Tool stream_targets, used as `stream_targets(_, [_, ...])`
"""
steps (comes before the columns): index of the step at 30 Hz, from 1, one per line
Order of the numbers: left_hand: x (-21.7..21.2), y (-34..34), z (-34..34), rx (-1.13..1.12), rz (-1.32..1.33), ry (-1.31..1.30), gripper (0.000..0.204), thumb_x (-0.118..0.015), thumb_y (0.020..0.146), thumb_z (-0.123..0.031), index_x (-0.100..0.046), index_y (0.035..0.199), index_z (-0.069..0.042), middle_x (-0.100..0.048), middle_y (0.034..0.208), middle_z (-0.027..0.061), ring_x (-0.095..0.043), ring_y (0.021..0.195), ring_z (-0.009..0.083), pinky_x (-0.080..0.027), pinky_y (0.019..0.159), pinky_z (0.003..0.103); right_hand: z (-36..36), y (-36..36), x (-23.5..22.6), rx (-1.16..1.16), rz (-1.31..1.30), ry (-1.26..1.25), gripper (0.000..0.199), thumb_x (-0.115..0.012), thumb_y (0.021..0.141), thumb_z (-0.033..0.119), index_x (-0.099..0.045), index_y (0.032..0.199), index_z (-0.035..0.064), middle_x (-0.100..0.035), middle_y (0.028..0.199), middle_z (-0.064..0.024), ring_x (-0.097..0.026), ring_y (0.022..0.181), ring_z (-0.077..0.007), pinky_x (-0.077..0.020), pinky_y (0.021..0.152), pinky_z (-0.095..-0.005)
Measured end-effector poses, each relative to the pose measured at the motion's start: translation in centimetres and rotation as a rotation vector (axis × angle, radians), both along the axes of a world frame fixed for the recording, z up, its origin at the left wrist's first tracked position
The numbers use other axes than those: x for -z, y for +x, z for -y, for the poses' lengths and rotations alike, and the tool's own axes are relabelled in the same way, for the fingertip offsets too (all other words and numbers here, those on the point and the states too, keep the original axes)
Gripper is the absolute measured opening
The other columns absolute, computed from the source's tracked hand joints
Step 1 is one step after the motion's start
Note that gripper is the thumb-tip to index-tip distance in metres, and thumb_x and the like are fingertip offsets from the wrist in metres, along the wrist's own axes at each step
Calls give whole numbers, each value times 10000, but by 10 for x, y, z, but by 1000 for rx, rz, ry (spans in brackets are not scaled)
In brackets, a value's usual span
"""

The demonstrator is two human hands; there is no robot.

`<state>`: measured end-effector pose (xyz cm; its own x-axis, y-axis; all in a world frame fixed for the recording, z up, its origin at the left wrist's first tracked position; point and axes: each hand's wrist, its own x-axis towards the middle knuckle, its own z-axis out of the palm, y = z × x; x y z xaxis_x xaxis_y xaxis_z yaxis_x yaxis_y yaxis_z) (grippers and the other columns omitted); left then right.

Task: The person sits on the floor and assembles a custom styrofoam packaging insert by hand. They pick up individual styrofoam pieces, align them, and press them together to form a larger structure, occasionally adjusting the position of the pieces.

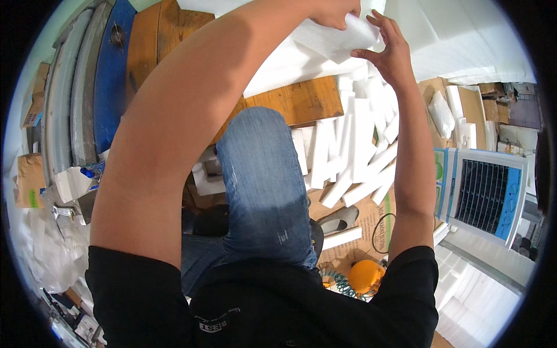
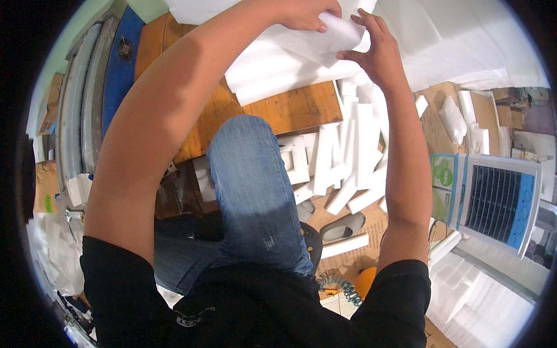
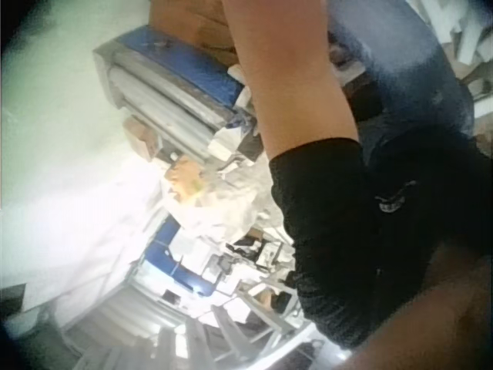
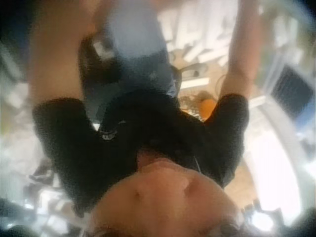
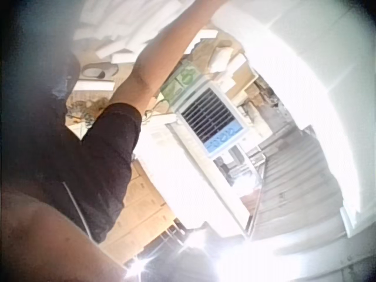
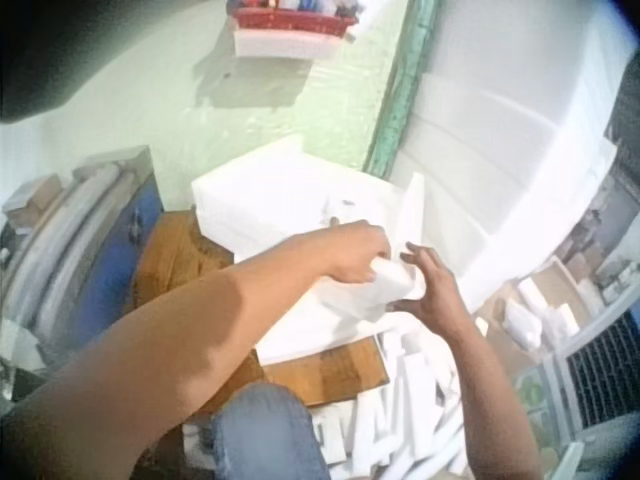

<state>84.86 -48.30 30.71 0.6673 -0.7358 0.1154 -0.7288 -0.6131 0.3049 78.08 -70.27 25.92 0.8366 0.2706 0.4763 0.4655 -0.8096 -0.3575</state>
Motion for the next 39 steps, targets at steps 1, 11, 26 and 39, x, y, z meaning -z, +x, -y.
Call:
stream_targets(1, [-4, -2, 0, -3, -13, 12, 391, -732, 791, -109, -760, 1180, -71, -731, 1195, 190, -662, 1182, 390, -475, 1023, 657, 0, 1, 1, -7, 4, -3, 945, -970, 610, 212, -546, 1448, 101, -628, 1381, -74, -616, 1270, -319, -546, 1037, -445])
stream_targets(11, [-4, -7, 3, -63, -46, -75, 414, -709, 764, -59, -768, 1174, -66, -723, 1215, 210, -655, 1209, 384, -435, 1056, 698, -2, 0, -2, 25, -16, -29, 1004, -984, 602, 238, -523, 1483, 98, -648, 1378, -107, -616, 1279, -325, -538, 1035, -451])
stream_targets(26, [-1, 31, -100, 18, 155, 24, 546, -806, 812, -147, -656, 1336, -135, -663, 1347, 158, -590, 1285, 364, -443, 1100, 567, -15, -7, -34, 98, 123, -428, 839, -851, 801, 463, -518, 1462, 69, -625, 1415, -173, -549, 1355, -354, -480, 1099, -472])
stream_targets(39, [-10, 22, -124, -279, 146, 203, 464, -746, 878, -174, -650, 1332, -156, -668, 1315, 137, -581, 1288, 357, -428, 1087, 646, -101, 31, -55, 69, -114, -504, 557, -798, 865, 418, -717, 1235, 9, -755, 975, -223, -730, 925, -384, -581, 857, -468])
